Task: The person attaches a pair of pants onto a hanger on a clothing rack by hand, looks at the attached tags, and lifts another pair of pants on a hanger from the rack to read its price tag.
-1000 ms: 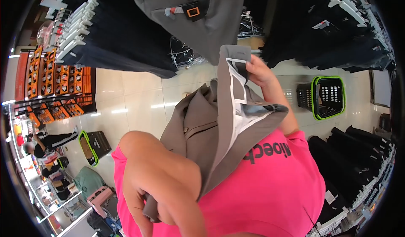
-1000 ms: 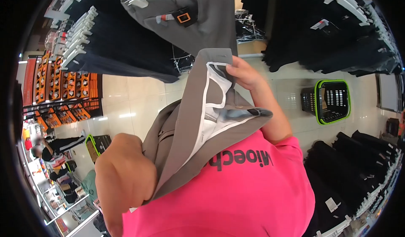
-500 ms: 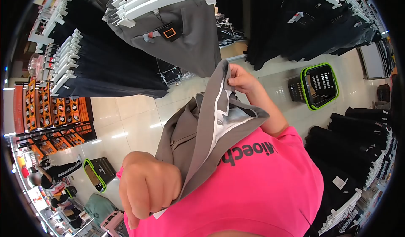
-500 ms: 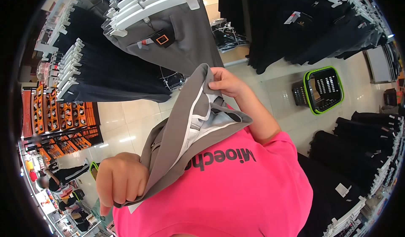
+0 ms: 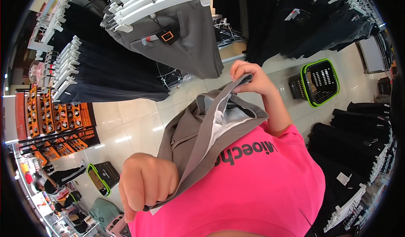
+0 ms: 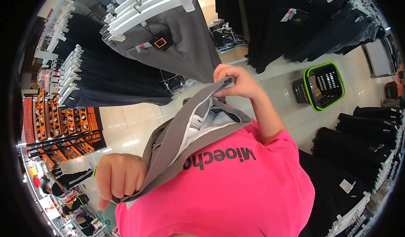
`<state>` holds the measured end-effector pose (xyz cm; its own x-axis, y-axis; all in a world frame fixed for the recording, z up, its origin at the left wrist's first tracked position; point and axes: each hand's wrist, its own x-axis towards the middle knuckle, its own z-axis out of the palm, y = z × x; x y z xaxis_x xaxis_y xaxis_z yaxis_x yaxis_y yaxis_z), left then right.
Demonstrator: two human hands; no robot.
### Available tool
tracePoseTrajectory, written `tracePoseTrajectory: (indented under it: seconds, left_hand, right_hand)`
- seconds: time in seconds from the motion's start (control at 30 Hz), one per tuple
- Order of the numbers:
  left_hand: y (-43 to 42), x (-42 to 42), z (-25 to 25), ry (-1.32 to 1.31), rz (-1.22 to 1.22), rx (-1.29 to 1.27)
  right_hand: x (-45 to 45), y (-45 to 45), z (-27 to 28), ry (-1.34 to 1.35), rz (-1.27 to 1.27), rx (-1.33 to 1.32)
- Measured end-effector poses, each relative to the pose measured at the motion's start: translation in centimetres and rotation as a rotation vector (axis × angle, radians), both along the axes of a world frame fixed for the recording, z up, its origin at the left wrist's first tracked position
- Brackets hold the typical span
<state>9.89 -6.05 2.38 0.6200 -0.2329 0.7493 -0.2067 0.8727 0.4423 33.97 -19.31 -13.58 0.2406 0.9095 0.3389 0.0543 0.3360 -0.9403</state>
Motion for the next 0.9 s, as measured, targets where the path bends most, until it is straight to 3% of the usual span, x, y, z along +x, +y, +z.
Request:
tracePoseTrajectory:
  seconds: [0.07,0.13,0.27,0.53,0.73,0.9]
  left_hand:
    - [0.0,0.0,0.0,0.001,0.002,-0.009]
    - [0.1,0.0,0.0,0.004,0.000,-0.008]
    - [0.2,0.0,-0.2,-0.002,-0.004,-0.008]
    - [0.4,0.2,-0.2,0.021,0.011,-0.011]
    - [0.7,0.5,-0.2,0.035,0.032,-0.021]
    - [0.8,0.8,-0.2,0.050,0.044,-0.033]
  right_hand:
    - [0.1,-1.1,1.1,-0.017,-0.031,-0.045]
    - [0.3,-2.1,2.1,-0.228,-0.047,-0.213]
    - [-0.4,-3.2,3.9,-0.253,0.017,-0.324]
    - [-1.0,-4.8,4.6,-0.355,0.178,-0.301]
    - [-2.3,-5.6,4.1,-0.447,0.065,-0.383]
    - [-4.1,-5.7,1.6,-0.255,-0.155,-0.314]
